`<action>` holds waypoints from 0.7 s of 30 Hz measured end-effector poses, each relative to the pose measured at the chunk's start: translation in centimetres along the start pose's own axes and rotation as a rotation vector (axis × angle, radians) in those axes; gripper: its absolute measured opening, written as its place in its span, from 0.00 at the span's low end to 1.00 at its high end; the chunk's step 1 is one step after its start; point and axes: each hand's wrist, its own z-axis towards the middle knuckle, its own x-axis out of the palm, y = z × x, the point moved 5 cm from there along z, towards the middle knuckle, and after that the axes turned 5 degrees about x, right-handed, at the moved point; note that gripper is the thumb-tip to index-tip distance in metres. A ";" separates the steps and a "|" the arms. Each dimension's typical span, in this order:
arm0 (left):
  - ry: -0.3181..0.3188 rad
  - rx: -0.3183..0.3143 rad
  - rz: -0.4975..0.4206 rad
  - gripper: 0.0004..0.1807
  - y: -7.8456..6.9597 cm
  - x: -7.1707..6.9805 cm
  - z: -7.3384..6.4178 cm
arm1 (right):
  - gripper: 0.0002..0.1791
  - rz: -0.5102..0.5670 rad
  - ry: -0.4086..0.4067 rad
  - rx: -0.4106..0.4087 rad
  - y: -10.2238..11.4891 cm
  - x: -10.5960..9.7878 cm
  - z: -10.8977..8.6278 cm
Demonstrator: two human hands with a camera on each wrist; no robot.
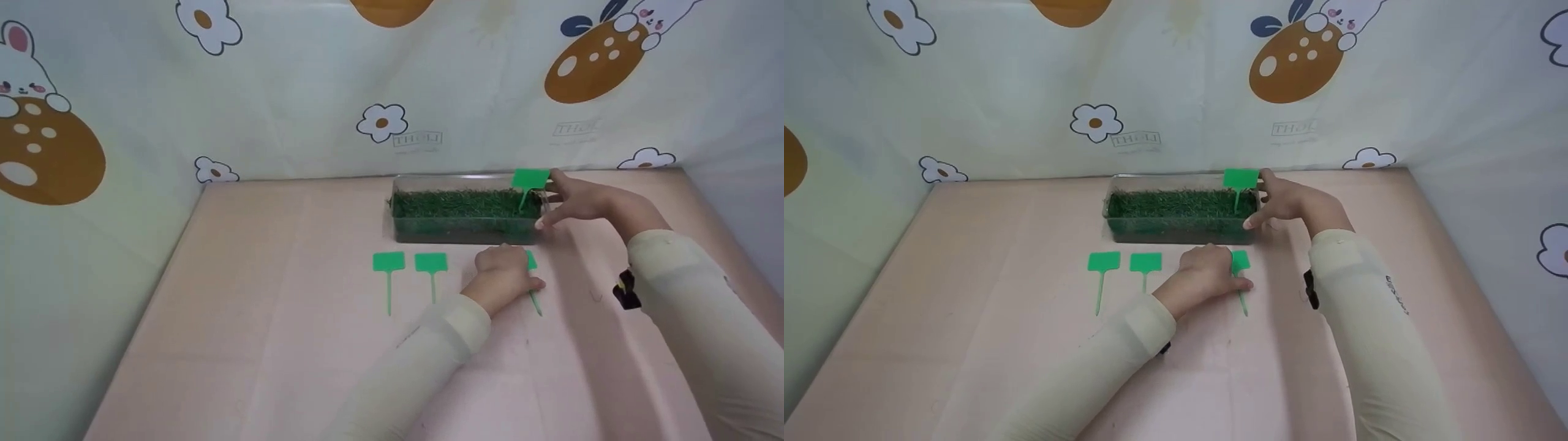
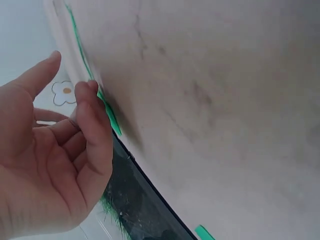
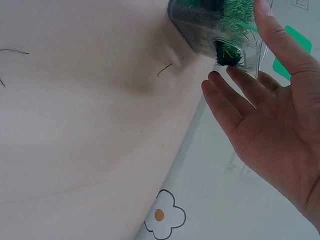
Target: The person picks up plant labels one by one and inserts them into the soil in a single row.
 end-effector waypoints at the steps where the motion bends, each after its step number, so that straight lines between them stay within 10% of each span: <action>1: 0.010 -0.005 0.037 0.31 -0.2 0.2 0.1 | 0.52 -0.001 0.002 0.000 0.0 0.1 0.0; 7: 0.037 -0.013 0.156 0.28 -0.3 0.5 0.3 | 0.62 0.041 0.011 -0.039 0.3 0.5 0.2; 21: 0.041 -0.025 0.080 0.17 0.1 0.1 -0.4 | 0.62 0.030 0.008 -0.012 0.1 0.1 -0.1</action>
